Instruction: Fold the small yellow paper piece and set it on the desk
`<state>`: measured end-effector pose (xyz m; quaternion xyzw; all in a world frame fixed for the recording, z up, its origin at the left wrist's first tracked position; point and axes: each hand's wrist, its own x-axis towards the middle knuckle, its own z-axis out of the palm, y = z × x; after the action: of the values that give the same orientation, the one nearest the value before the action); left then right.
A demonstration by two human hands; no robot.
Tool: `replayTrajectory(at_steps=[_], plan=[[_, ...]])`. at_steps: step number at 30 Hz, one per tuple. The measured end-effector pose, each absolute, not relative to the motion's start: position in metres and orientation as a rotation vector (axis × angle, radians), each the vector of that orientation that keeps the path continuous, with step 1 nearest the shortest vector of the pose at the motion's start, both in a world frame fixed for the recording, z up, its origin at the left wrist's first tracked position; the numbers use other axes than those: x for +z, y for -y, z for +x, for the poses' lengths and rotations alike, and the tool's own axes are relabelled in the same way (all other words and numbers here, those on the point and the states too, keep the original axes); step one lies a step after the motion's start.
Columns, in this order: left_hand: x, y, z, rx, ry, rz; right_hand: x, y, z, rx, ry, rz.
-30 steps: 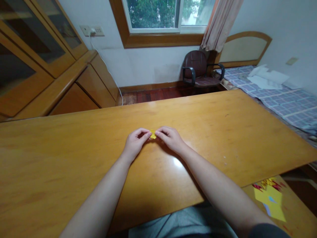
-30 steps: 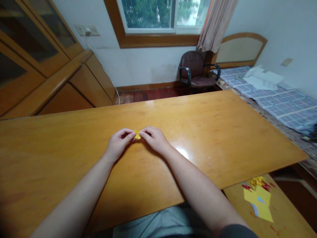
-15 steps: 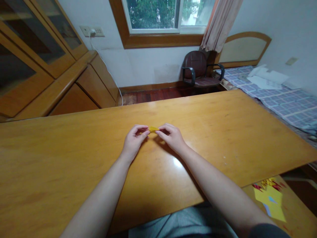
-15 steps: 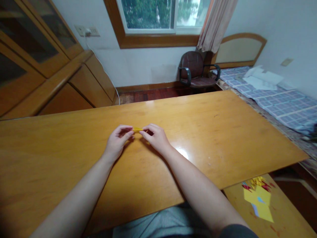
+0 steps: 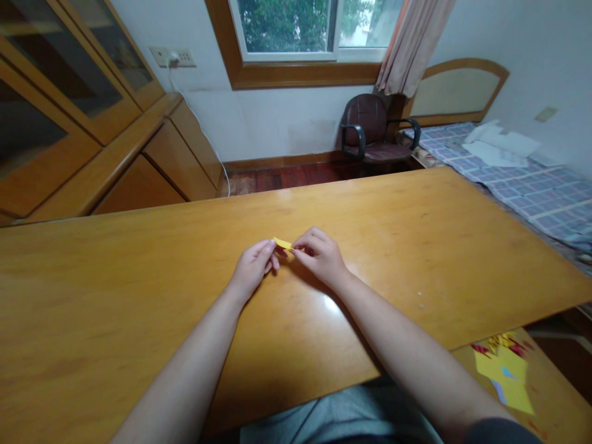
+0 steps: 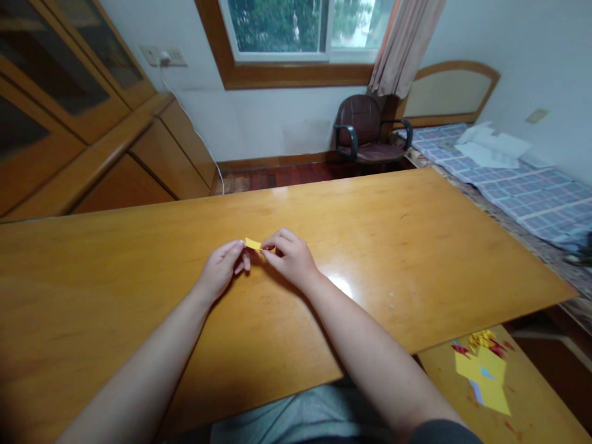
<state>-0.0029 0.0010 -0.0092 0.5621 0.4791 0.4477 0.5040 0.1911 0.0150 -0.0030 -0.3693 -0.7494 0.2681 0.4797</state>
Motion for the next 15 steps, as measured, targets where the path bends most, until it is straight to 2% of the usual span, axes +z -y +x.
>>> replayTrajectory(at_steps=[15], plan=[[-0.014, -0.003, -0.01, 1.112, -1.112, 1.268, -0.013, -0.017, 0.192, 0.417, 2.003, -0.72]])
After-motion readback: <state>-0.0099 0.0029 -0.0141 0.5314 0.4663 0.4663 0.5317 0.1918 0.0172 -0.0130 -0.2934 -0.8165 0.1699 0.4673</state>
